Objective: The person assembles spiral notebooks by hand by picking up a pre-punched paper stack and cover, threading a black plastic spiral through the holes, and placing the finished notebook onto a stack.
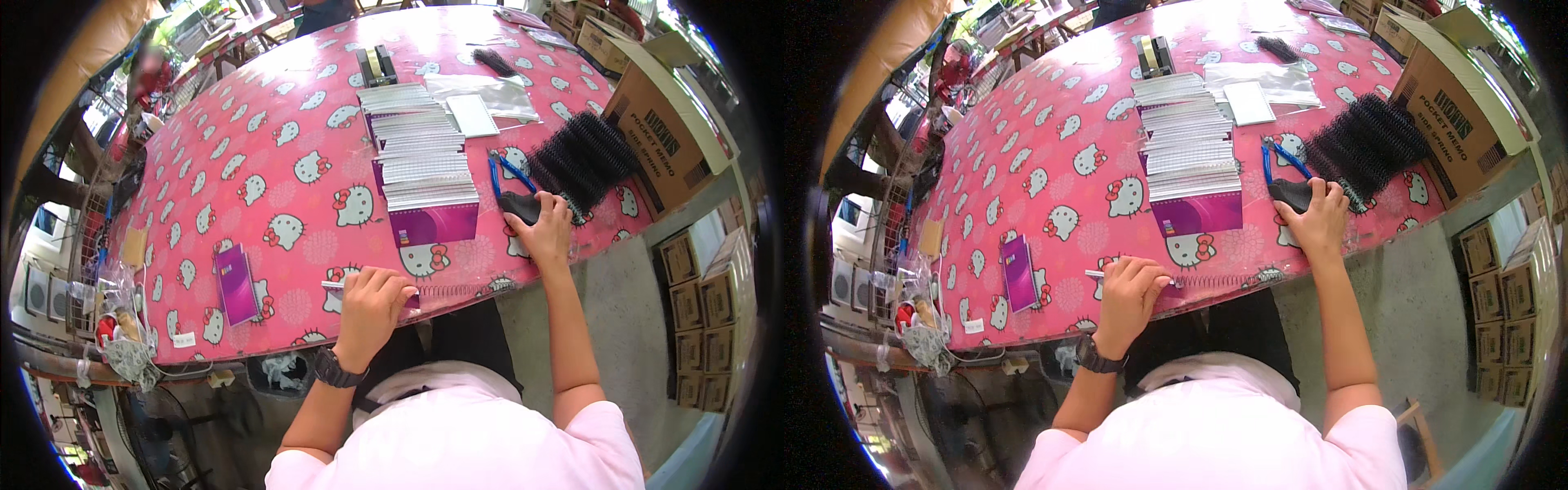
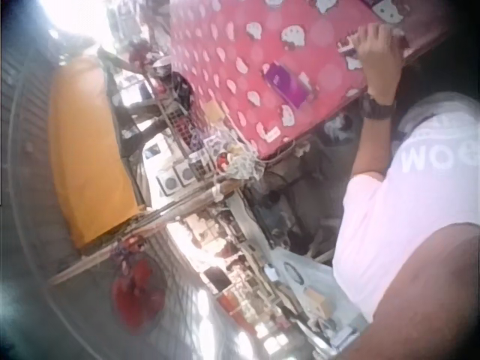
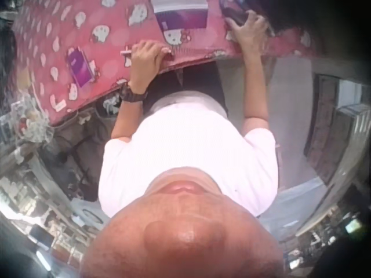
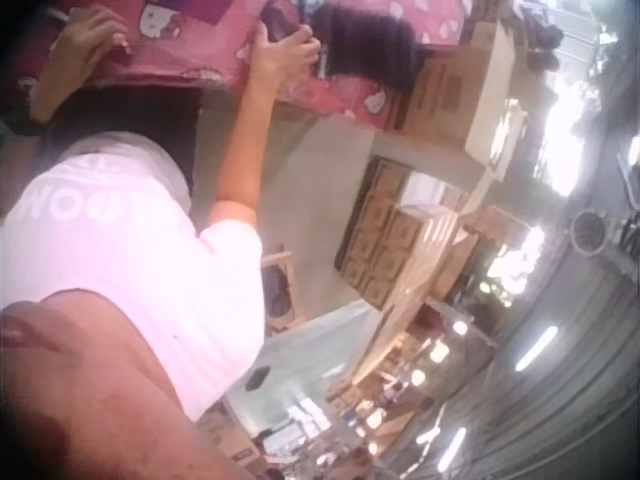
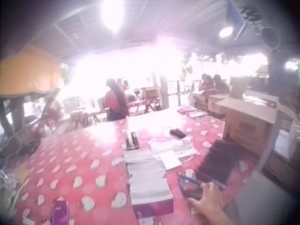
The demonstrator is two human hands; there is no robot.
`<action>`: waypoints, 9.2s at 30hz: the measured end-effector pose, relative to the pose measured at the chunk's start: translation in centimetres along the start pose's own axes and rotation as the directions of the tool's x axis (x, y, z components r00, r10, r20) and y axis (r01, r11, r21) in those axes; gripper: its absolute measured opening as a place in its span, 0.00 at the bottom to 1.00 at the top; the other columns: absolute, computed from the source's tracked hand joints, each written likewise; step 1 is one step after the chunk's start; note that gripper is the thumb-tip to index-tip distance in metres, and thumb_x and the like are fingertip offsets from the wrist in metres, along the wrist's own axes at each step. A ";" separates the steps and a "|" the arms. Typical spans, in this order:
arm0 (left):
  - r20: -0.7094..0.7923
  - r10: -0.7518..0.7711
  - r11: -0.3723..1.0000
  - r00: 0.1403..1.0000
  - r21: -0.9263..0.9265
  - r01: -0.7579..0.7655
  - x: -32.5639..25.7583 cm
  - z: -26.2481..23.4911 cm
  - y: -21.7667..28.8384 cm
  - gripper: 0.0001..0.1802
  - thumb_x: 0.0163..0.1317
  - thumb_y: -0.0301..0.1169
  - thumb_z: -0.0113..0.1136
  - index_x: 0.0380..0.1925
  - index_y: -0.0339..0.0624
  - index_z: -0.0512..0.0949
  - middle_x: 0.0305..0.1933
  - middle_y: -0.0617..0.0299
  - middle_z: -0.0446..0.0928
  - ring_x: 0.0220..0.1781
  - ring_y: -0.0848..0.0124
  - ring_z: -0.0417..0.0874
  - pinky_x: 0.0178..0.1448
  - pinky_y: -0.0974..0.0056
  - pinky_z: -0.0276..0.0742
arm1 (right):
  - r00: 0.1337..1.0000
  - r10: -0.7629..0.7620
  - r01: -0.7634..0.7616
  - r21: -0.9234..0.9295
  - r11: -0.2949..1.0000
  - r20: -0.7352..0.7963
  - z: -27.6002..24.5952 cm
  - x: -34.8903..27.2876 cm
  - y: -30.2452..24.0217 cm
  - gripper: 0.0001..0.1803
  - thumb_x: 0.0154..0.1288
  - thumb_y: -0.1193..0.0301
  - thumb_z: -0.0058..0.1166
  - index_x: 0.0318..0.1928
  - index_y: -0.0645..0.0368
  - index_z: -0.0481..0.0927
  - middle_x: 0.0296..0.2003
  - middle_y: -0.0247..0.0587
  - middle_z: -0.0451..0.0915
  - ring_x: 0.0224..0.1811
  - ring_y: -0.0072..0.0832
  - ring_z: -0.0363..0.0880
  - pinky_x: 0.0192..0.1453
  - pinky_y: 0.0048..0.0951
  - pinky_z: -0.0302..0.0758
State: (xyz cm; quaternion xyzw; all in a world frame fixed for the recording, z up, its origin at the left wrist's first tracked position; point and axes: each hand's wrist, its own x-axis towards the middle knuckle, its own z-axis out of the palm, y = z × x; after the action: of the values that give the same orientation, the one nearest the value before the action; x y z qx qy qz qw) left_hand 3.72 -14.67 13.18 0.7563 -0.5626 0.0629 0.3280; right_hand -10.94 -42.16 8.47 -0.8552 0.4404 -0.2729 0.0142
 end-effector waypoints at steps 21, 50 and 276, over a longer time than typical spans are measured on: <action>-0.135 -0.024 1.000 0.991 0.010 0.025 -2.6 -0.8 -2.8 0.12 0.38 0.34 0.72 0.25 0.52 0.80 0.28 0.72 0.75 0.42 0.70 0.75 0.64 0.46 0.48 | 0.477 -0.731 -0.290 0.873 0.393 0.488 -3.9 -2.1 -9.9 0.29 0.48 0.48 0.59 0.37 0.64 0.82 0.50 0.53 0.78 0.52 0.37 0.75 0.59 0.34 0.65; -0.011 -0.418 0.520 0.909 -0.823 0.229 -5.7 2.5 -7.1 0.28 0.42 0.26 0.77 0.36 0.46 0.65 0.35 0.66 0.68 0.36 0.77 0.69 0.41 0.70 0.68 | 0.495 -0.716 -0.404 0.860 0.311 0.492 -3.6 -2.6 -14.0 0.23 0.48 0.58 0.65 0.38 0.66 0.82 0.52 0.53 0.76 0.55 0.35 0.72 0.60 0.34 0.66; -0.061 0.121 0.991 0.991 0.071 -0.117 -0.3 -0.9 -2.8 0.12 0.51 0.41 0.66 0.32 0.50 0.79 0.30 0.70 0.78 0.39 0.71 0.77 0.57 0.55 0.58 | 0.888 -0.299 -0.269 0.923 0.276 0.349 -6.9 -0.5 -3.7 0.30 0.51 0.53 0.65 0.49 0.60 0.81 0.63 0.51 0.66 0.63 0.38 0.66 0.65 0.38 0.63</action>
State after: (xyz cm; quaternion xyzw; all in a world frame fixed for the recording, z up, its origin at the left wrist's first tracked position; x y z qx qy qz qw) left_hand 6.37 -13.47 12.49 0.7296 -0.5933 0.1257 0.3160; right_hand -11.66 -38.05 15.08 -0.7127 0.1601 -0.2714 0.6267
